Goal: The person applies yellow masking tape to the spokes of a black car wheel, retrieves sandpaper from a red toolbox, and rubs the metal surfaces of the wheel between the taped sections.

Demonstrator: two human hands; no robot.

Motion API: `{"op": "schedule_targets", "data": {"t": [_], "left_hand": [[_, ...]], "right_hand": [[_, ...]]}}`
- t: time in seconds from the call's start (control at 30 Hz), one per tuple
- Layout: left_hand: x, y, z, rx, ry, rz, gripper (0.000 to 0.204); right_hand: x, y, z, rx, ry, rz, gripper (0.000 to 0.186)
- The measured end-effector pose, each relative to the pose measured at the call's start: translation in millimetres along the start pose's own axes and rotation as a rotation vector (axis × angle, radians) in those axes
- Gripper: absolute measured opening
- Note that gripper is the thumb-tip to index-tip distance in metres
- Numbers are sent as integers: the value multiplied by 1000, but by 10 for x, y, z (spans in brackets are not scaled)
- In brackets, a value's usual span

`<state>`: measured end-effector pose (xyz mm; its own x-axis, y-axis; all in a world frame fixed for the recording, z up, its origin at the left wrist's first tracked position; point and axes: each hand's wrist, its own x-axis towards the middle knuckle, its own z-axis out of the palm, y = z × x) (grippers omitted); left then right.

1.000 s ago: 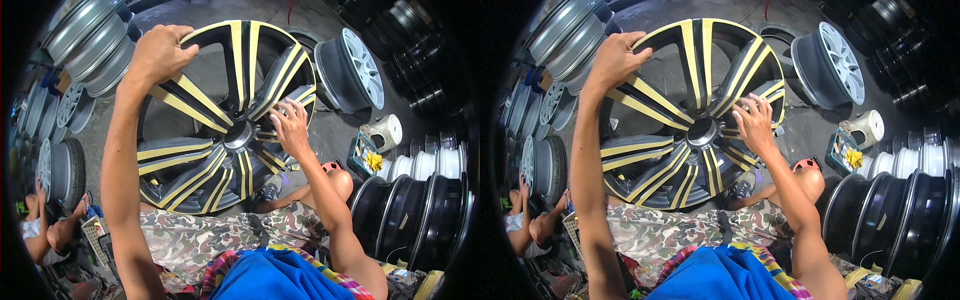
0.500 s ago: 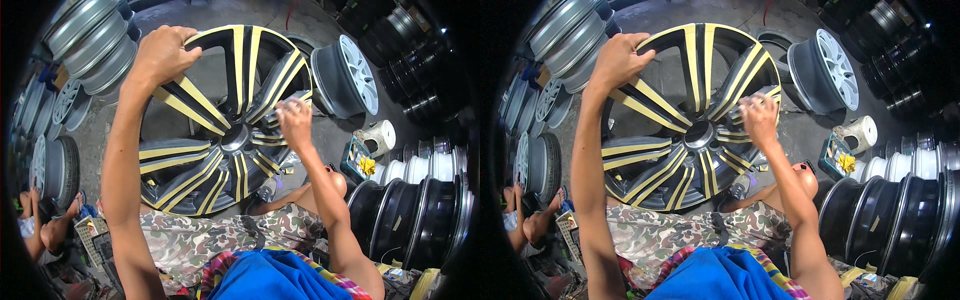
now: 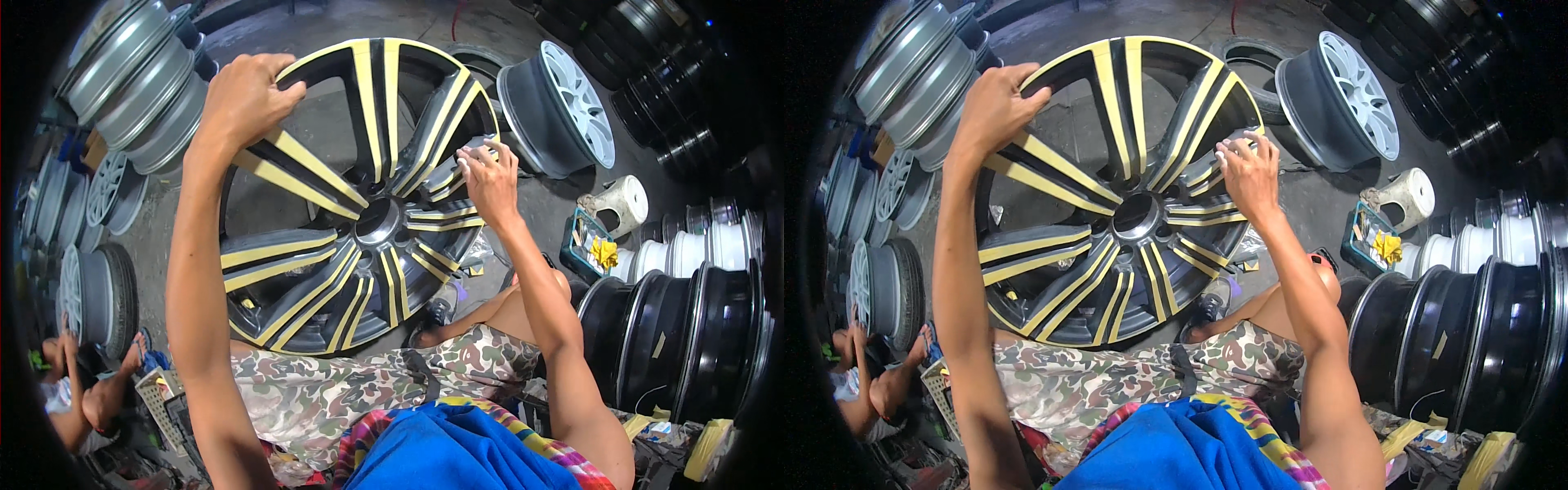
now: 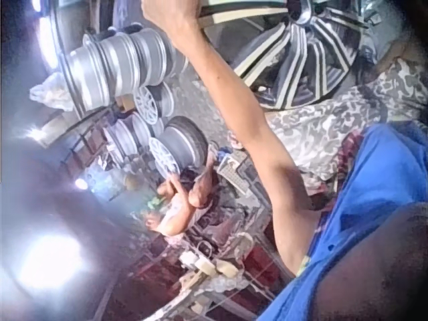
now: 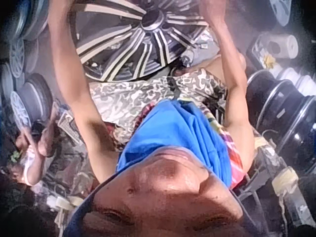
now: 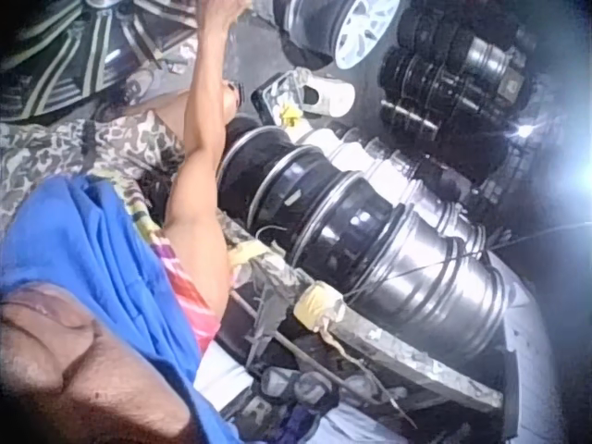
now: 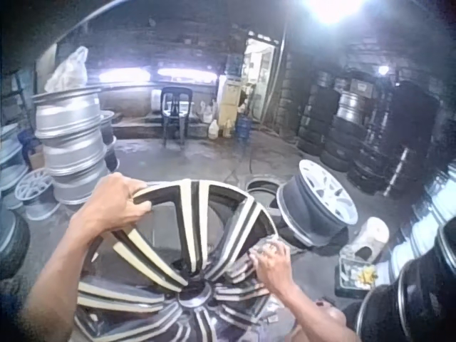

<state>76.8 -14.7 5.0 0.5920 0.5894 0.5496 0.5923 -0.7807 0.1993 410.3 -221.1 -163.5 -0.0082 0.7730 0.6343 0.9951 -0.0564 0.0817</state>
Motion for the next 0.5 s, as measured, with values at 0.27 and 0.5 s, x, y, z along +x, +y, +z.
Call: {"op": "schedule_targets", "data": {"t": [0.27, 0.5], "left_hand": [[50, 60, -117, -8, -109, -48, 31], [67, 90, -139, -17, -73, -33, 29]], "right_hand": [[-146, 112, 124, 86, 80, -54, 23], [-46, 504, 94, 143, 3, -49, 31]]}}
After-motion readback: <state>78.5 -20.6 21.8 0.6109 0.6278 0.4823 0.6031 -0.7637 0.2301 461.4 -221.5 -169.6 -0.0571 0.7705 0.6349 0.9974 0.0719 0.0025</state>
